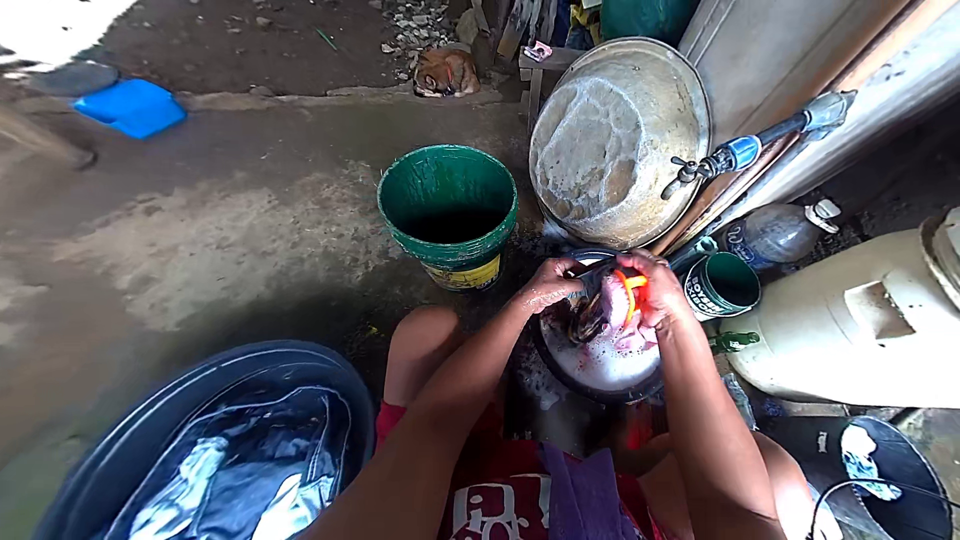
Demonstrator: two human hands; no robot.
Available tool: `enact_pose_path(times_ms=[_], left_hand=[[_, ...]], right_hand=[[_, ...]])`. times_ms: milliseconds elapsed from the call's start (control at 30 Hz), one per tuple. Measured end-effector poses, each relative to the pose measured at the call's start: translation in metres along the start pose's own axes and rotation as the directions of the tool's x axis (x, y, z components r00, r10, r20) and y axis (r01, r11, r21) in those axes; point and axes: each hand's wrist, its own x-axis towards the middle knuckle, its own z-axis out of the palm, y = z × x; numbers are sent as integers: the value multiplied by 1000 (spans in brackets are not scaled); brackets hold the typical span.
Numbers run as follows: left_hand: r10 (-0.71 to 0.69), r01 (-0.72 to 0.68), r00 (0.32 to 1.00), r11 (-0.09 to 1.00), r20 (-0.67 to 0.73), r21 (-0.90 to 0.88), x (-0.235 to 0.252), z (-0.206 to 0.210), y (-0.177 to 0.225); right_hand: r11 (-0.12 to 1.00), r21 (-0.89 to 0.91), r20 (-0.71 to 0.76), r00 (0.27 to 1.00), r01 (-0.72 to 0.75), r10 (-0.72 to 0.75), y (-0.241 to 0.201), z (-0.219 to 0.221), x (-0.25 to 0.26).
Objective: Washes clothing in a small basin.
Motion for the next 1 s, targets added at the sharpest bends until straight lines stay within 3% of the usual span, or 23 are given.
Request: enact_pose_path(times_ms=[167, 233, 333, 400, 500, 633, 733, 800, 867, 933, 1000], left_hand=[[-12, 57, 956, 987, -293, 147, 8, 0, -14], [-100, 146, 945, 981, -312, 130, 10, -5, -20], [-218, 231, 950, 973, -223, 30, 7, -16, -16], [-220, 207, 966, 973, -138, -104, 1, -27, -7], [-79, 74, 997, 963, -11, -259, -13, -46, 11], [95, -64, 993, 920, 63, -387, -25, -66, 20], [115, -27, 973, 917, 201, -397, -20, -63, 9], [-32, 97, 966, 965, 256, -245, -16, -53, 3], [-187, 198, 964, 979, 188, -41, -12, -40, -2], [-213, 211, 968, 977, 130, 32, -6, -31, -8], [-145, 148, 981, 989, 130, -12, -4, -19, -10]], right_hand=[[945, 44, -32, 946, 323, -322, -63, 11, -32], [885, 146, -34, 897, 442, -442, -84, 10, -41], [796, 313, -25, 842, 518, -538, -98, 1, -51], [753, 431, 43, 822, 497, -567, -90, -15, -51], [686, 593, 64, 825, 421, -561, -52, -52, -38], [658, 647, -154, 911, 385, -382, 18, -89, -19], [799, 475, -301, 921, 369, -247, 43, -88, -17], [905, 282, -304, 924, 318, -230, 48, -85, -18], [967, 58, -281, 934, 247, -221, 47, -81, -20], [962, -216, -183, 961, 166, -207, 47, -84, -19], [859, -504, -93, 983, 89, -156, 53, -85, -15]])
